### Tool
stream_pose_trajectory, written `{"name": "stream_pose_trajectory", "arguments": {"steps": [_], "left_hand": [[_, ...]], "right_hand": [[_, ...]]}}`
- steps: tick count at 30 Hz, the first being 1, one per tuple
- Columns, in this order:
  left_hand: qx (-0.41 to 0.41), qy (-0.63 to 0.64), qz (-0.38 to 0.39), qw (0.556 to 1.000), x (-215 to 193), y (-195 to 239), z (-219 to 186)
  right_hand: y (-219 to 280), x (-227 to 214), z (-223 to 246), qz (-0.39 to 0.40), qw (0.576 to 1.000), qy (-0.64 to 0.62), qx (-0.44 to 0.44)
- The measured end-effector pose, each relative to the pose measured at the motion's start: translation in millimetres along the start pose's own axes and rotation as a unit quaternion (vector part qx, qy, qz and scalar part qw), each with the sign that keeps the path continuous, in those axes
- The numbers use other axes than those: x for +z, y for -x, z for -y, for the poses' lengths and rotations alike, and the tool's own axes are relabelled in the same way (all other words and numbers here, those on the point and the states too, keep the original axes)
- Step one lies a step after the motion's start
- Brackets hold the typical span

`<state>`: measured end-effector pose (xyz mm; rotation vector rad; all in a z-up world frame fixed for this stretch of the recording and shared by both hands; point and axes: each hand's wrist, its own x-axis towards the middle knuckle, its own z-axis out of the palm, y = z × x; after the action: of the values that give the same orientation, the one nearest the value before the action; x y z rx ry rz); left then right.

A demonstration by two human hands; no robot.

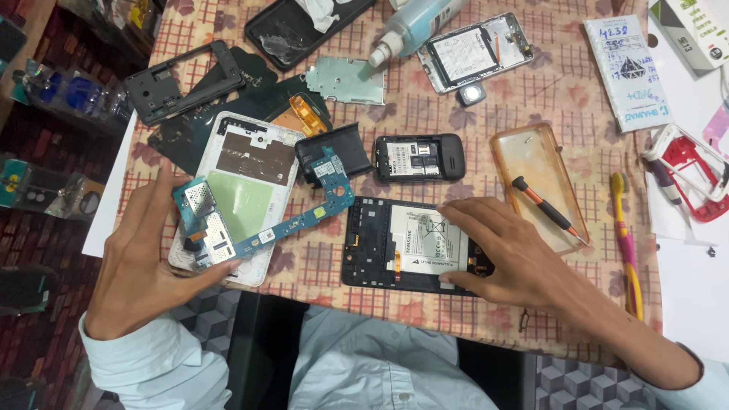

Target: The person assembles a white Samsung smartphone by aligning and snapping the back cover onto the chassis. They then pick up a black feature phone, place its back cover on, and set it aside. The person returns to the white phone, removes the back cover, and leaves the device open on the table.

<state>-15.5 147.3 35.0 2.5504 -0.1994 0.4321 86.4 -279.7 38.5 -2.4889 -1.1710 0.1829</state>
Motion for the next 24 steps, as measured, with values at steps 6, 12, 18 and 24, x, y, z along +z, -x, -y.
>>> {"name": "stream_pose_trajectory", "arguments": {"steps": [6, 12, 18, 24], "left_hand": [[-0.004, 0.005, -0.003, 1.000, 1.8, 4.2, 0.5], [-0.044, 0.016, 0.025, 0.999, 4.0, 4.1, 4.2], [-0.021, 0.001, 0.019, 1.000, 7.9, 4.7, 6.8], [-0.020, -0.008, 0.016, 1.000, 7.3, 3.7, 3.4]], "right_hand": [[3.1, -2.1, 5.0, -0.023, 0.999, 0.015, -0.033], [1.1, -0.5, 9.5, -0.014, 1.000, -0.006, -0.013], [-2.8, -1.0, 13.7, -0.004, 1.000, 0.010, 0.010], [-5.5, -6.3, 16.7, 0.033, 0.999, -0.003, 0.033]]}}
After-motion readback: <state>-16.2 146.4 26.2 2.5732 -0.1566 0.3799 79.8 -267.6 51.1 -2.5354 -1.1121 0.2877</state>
